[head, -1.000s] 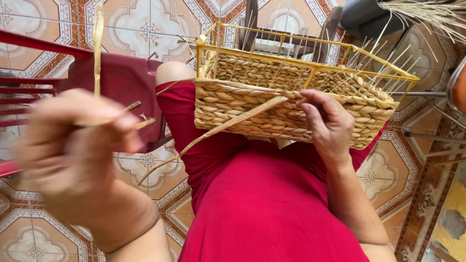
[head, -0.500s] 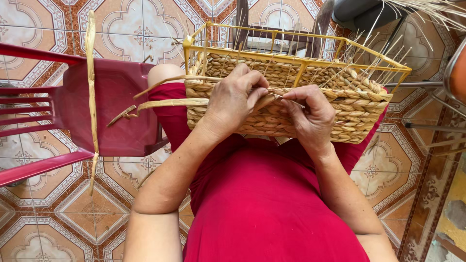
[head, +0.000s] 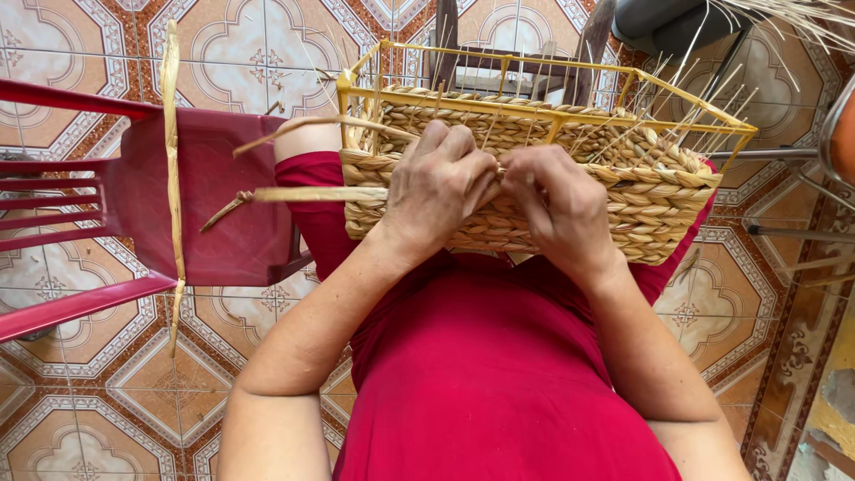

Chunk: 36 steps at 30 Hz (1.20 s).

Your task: The person weaves a rectangular basket by hand, threading dried palm strips through a metal frame. They repeatedly pull and tuck the strips to build up the basket walls, occasionally reaching for additional strips from a nearby red chair.

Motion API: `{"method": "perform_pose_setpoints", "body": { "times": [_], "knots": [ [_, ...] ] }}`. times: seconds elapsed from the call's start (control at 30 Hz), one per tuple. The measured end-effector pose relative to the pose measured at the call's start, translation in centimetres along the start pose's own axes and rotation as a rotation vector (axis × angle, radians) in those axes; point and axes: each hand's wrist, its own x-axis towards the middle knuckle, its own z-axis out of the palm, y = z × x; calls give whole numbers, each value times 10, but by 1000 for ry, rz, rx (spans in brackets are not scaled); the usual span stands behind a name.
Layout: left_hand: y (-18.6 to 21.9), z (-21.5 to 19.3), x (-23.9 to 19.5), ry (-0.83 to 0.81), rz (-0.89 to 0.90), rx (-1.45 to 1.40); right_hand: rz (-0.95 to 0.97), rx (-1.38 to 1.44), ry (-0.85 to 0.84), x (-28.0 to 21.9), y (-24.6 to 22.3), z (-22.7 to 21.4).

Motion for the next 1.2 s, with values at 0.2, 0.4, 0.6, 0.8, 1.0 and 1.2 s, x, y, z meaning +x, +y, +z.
{"method": "perform_pose_setpoints", "body": {
  "times": [0.2, 0.4, 0.6, 0.8, 1.0, 1.2],
  "knots": [
    [7, -19, -24, -68, 127, 80, 220, -34, -66, 25, 10, 10],
    [2, -12, -32, -219, 14, 173, 307, 30, -40, 28, -2, 2],
    [-19, -30, -12, -272, -75, 106, 39, -64, 43, 13, -28, 4],
    [-14, -80, 7, 93, 125, 107, 13, -144, -27, 24, -10, 26],
    [10, -61, 1, -51, -131, -4, 68, -59, 52, 19, -1, 35],
    [-28, -10, 24, -244, -294, -425, 350, 238, -22, 14, 2, 27]
  ]
}}
